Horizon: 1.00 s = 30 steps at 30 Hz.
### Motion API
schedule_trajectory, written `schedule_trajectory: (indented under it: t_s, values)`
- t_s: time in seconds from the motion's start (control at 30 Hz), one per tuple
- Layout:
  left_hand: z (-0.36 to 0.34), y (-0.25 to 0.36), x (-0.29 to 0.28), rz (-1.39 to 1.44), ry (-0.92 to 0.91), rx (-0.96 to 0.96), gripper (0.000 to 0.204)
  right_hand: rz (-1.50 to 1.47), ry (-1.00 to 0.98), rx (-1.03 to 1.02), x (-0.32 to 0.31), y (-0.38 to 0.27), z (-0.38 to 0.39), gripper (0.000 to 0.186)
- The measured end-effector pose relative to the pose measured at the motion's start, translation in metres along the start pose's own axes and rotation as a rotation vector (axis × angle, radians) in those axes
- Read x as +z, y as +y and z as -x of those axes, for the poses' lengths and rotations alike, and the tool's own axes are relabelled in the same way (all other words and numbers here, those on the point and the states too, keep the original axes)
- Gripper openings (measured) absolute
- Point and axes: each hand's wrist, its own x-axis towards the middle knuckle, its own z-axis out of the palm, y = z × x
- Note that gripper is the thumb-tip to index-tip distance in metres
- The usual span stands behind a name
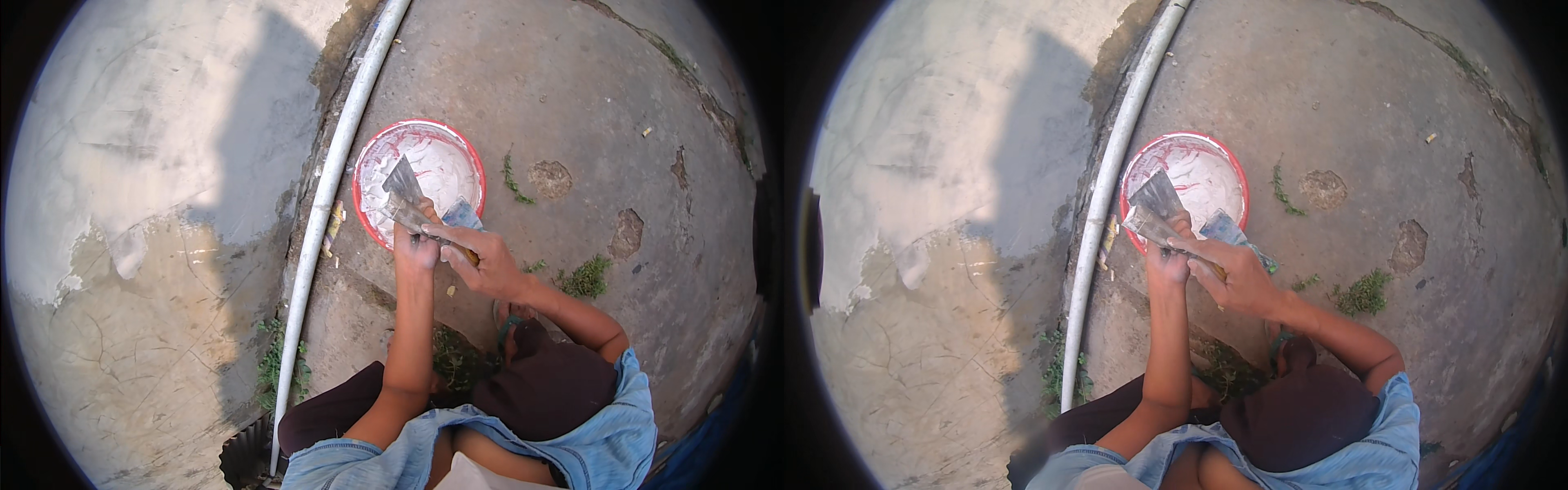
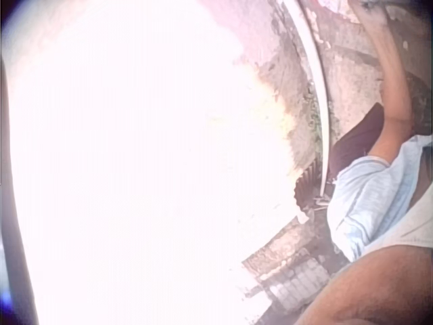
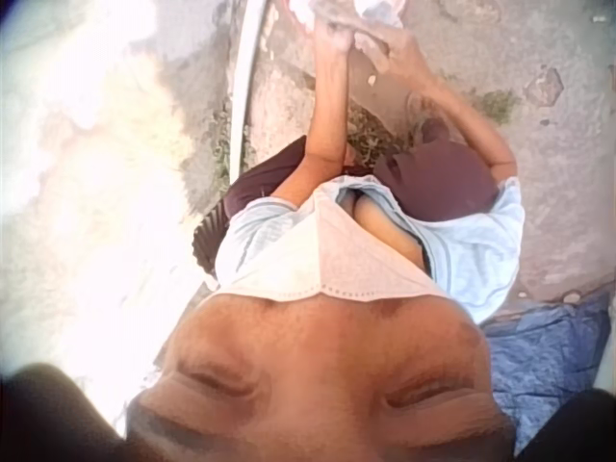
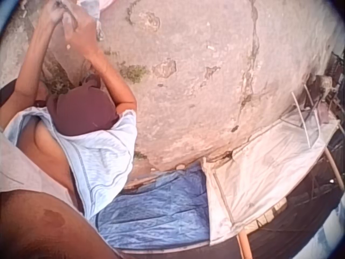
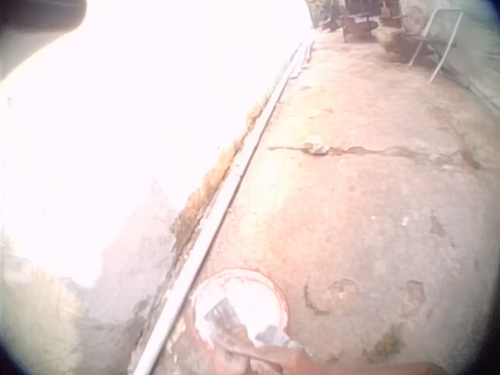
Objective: The person applies white plaster to a concrete wall using a trowel and a smaller putty knife. They scoop plaster from a red bucket, spread it along the wall surface, and smooth it out in repeated strokes.
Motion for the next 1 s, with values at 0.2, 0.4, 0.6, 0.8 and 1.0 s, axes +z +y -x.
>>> schedule_trajectory:
  t_s: [0.2, 0.4, 0.6, 0.8, 1.0]
  values:
    - [0.013, -0.008, 0.017, 0.275, 0.058, 0.015, 0.019, -0.170, 0.054, 0.133, -0.019, -0.019, -0.014, 0.036]
    - [-0.010, 0.010, -0.001, 0.310, -0.099, -0.139, 0.010, -0.102, -0.094, 0.118, -0.017, 0.004, -0.005, 0.036]
    - [-0.005, 0.010, 0.004, 0.439, -0.133, -0.185, 0.021, -0.103, -0.193, 0.242, -0.016, -0.003, -0.005, 0.035]
    - [-0.005, 0.005, 0.003, 0.123, -0.138, -0.075, 0.022, -0.115, -0.081, 0.094, -0.015, -0.003, -0.015, 0.036]
    - [0.001, 0.016, 0.008, 0.277, 0.004, -0.100, 0.022, -0.300, -0.145, 0.290, -0.030, -0.007, -0.016, 0.034]
